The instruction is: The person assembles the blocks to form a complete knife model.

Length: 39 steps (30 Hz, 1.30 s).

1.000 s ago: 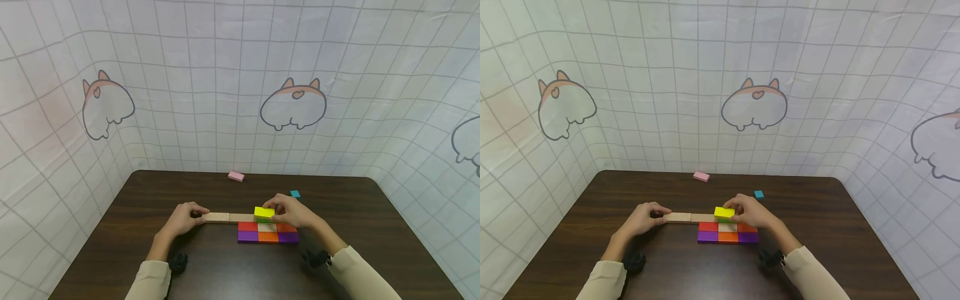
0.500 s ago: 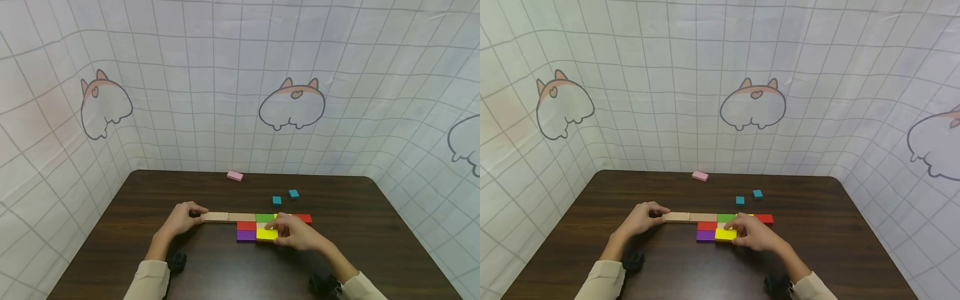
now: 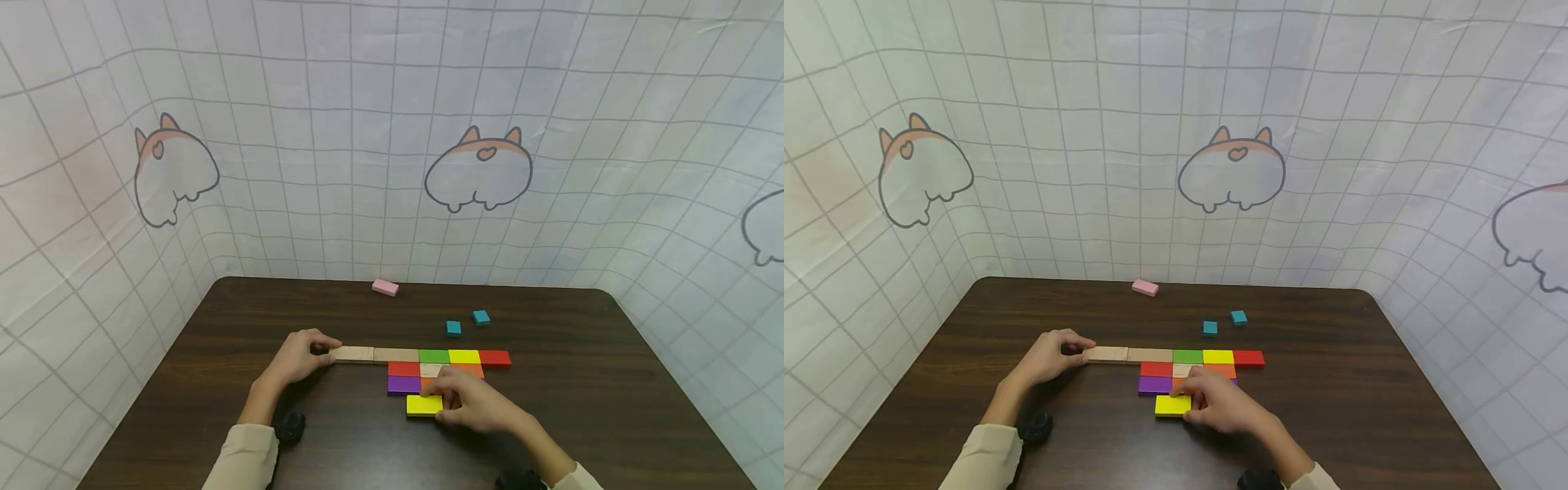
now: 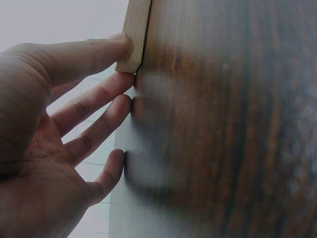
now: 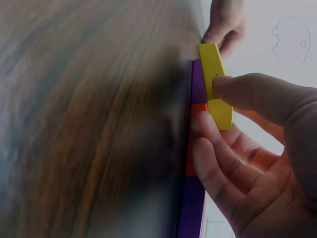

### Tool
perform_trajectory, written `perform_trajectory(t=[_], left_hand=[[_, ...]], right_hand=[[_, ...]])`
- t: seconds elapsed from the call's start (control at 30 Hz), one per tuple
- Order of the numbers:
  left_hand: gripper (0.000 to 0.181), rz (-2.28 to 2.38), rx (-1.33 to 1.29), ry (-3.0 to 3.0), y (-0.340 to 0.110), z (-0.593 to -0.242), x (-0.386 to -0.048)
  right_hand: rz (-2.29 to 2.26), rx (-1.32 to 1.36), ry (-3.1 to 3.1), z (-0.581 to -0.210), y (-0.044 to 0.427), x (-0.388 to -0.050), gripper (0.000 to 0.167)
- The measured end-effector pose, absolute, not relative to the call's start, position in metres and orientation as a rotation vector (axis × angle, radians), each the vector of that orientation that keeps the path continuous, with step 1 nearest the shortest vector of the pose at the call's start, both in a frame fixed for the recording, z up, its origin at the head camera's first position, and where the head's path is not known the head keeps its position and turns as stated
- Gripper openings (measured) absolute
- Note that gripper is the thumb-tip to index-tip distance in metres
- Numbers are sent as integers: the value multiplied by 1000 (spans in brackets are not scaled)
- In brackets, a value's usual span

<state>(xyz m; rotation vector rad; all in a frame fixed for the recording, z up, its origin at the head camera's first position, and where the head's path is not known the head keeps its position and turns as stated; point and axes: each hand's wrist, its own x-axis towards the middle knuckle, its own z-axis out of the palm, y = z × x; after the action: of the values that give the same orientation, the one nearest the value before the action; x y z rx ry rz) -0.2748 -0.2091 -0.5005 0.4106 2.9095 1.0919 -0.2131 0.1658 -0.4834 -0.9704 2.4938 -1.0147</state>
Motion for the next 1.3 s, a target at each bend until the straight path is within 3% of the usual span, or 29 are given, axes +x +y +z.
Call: perform_trajectory(t=[1.3], left_hand=[[23,1153,339,2904,-201,-504,-258]], right_hand=[[-771,-1001,2649,-486,152,-211,21]])
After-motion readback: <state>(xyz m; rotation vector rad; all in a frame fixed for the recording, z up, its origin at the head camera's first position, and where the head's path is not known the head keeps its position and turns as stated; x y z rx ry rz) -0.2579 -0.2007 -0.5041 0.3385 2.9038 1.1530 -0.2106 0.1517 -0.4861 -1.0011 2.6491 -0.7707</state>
